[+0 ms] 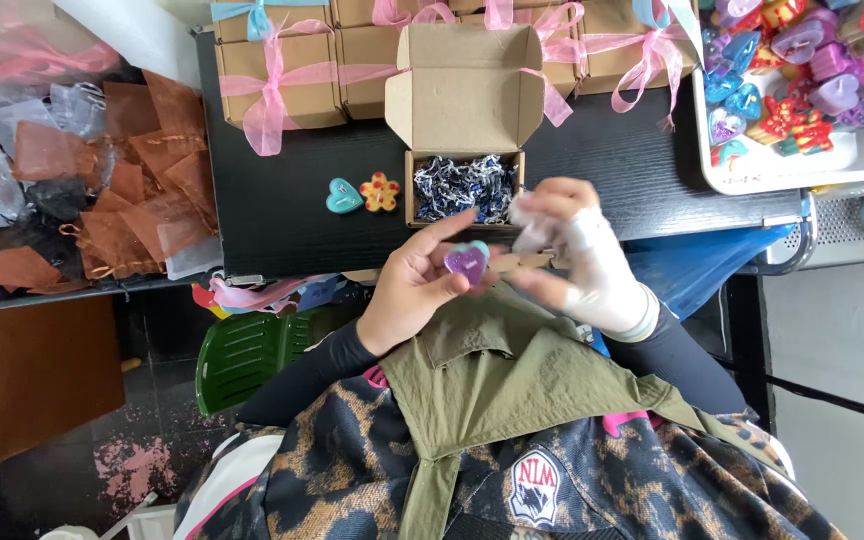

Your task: Packing small heart and flower shaped candles into a gift box with shredded paper and tying it with a pink ribbon.

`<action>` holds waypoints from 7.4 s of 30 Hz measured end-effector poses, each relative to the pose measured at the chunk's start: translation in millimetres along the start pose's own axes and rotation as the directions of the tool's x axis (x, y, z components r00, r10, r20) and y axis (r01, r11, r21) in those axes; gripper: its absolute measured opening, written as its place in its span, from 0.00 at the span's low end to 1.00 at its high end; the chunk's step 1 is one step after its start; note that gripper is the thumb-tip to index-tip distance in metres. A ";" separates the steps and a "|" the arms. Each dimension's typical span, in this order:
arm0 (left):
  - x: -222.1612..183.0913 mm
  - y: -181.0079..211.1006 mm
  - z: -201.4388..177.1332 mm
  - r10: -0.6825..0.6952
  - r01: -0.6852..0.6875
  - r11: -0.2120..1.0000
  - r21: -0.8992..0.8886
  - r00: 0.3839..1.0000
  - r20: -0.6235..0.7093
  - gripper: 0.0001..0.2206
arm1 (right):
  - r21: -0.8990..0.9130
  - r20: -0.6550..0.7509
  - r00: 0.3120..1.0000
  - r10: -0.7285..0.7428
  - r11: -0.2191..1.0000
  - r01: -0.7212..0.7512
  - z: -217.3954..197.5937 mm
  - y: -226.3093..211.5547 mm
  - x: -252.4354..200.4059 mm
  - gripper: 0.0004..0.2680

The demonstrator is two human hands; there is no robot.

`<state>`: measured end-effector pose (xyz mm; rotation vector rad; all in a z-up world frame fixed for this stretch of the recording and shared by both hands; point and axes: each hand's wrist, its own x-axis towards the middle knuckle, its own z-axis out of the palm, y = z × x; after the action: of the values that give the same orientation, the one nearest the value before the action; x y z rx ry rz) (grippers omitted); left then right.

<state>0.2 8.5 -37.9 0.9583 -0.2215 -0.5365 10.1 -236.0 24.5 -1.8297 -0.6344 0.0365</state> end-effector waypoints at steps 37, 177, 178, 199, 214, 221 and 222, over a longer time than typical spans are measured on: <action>-5.2 -3.6 -9.9 0.373 -0.299 0.874 0.383 0.918 -0.134 0.27 | -0.259 0.023 0.928 -0.373 0.894 0.366 41.2 -3.2 5.8 0.17; -118.9 115.7 -229.0 0.484 0.425 -0.364 0.829 0.846 -0.221 0.24 | -0.535 -0.541 0.841 -0.020 0.780 -0.325 -3.4 114.5 -32.6 0.05; -119.5 111.3 -235.4 0.483 0.422 -0.362 0.831 0.848 -0.220 0.24 | -0.536 -0.541 0.841 -0.019 0.778 -0.328 -4.3 116.4 -34.6 0.05; -101.3 101.7 -278.9 0.762 -0.022 0.470 0.882 0.514 -0.393 0.11 | -0.450 -0.615 0.777 -0.137 0.870 -0.202 19.9 109.1 3.9 0.02; -91.2 105.0 -252.0 0.715 0.407 0.109 0.907 0.601 -0.356 0.12 | -0.462 -0.606 0.789 -0.101 0.852 -0.247 22.9 100.3 5.5 0.04; -91.4 113.9 -221.9 0.899 0.166 0.115 0.979 0.401 -0.174 0.04 | -0.491 -0.612 0.785 -0.102 0.826 -0.276 20.2 108.1 -0.2 0.04; -93.2 113.6 -221.8 0.894 -0.028 0.316 0.949 0.345 -0.287 0.05 | -0.501 -0.613 0.781 -0.120 0.823 -0.267 19.9 110.4 -2.6 0.04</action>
<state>50.1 268.5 -64.6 1.9100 0.0987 0.9205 45.8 -243.2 -81.6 -2.2636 -0.0735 -0.7655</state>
